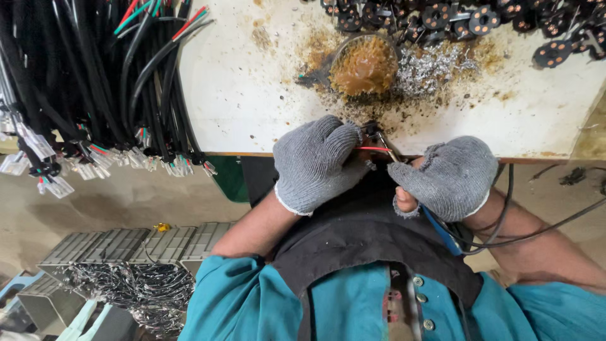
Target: The person solders red and green wire ends onto small black plug components at a workbench. They dip each wire tip into a container of rosin flux, hold the wire against the component terminal, and apply a soldering iron to solder the joint, setting finished parts aside with a growing pile of completed assemblies.
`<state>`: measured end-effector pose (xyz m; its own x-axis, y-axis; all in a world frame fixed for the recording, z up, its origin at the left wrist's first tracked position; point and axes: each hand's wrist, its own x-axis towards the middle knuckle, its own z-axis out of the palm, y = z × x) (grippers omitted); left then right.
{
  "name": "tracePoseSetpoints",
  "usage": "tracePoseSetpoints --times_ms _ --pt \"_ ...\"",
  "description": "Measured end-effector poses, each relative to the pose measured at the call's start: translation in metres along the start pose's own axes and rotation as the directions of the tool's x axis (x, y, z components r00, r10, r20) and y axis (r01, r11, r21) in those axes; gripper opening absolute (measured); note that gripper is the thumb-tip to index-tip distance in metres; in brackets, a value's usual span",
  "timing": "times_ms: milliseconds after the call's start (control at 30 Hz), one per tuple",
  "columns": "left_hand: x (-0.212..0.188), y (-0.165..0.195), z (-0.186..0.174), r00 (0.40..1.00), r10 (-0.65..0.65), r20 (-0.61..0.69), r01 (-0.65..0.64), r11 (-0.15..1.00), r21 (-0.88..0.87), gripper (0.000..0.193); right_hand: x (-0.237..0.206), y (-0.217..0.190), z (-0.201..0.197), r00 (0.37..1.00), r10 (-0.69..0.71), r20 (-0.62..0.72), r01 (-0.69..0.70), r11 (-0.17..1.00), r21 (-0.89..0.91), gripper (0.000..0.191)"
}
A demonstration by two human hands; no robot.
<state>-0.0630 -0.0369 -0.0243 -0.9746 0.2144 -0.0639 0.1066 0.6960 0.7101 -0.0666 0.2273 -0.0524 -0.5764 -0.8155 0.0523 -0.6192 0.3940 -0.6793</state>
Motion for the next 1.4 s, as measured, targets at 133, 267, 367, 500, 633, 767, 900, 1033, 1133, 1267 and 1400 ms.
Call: tracePoseSetpoints --times_ms 133,267,367,500,633,767,900,1033,1133,1267,1400 --pt "-0.0013 -0.0004 -0.0014 1.000 0.011 -0.001 -0.011 1.000 -0.028 0.034 -0.0039 -0.0010 -0.0016 0.998 -0.017 -0.060 0.018 1.000 0.016 0.030" --pt "-0.0008 0.0003 -0.0017 1.000 0.002 -0.008 -0.002 1.000 -0.022 0.032 -0.0055 -0.0005 -0.0008 0.996 -0.048 -0.076 0.044 0.998 -0.053 0.026" --pt "0.0003 0.0010 0.0000 1.000 -0.001 -0.020 0.000 1.000 -0.012 0.031 -0.0041 -0.0004 0.0006 0.997 -0.033 -0.070 0.026 0.995 -0.097 0.027" --pt "0.0009 0.0005 0.0027 1.000 -0.007 -0.005 0.007 1.000 -0.010 0.032 -0.0027 -0.0005 0.0003 0.999 -0.002 -0.033 0.000 0.997 -0.079 0.027" --pt "0.0013 -0.0009 0.0045 1.000 -0.017 0.013 0.017 1.000 0.022 0.031 -0.0008 0.0005 -0.0006 1.000 -0.016 0.005 0.016 0.996 -0.084 0.030" --pt "0.0024 -0.0027 0.0049 0.999 -0.025 0.035 0.024 1.000 0.015 0.034 0.0023 0.0027 -0.0001 0.987 -0.018 0.158 0.032 0.996 -0.083 0.029" --pt "0.0020 -0.0018 0.0054 0.998 -0.025 0.051 0.024 0.999 0.037 0.034 0.0025 0.0031 0.0002 0.965 0.043 0.259 -0.024 0.997 -0.078 0.028" --pt "0.0004 -0.0021 0.0054 0.999 -0.022 0.026 0.021 0.999 0.029 0.036 0.0009 0.0020 0.0007 0.949 0.073 0.307 -0.051 0.996 -0.079 0.027" --pt "-0.0012 -0.0028 0.0056 0.999 -0.018 0.040 0.017 0.999 0.035 0.037 0.0011 0.0017 0.0019 0.939 0.092 0.332 -0.067 0.994 -0.084 0.026" --pt "-0.0015 -0.0033 0.0059 1.000 -0.003 0.024 0.003 1.000 0.018 0.036 0.0009 0.0003 0.0013 0.907 0.133 0.400 -0.102 0.990 -0.098 0.025" --pt "-0.0010 -0.0026 0.0062 1.000 -0.009 0.026 0.009 1.000 0.019 0.035 0.0004 -0.0003 0.0012 0.932 0.122 0.341 -0.096 0.991 -0.092 0.027"
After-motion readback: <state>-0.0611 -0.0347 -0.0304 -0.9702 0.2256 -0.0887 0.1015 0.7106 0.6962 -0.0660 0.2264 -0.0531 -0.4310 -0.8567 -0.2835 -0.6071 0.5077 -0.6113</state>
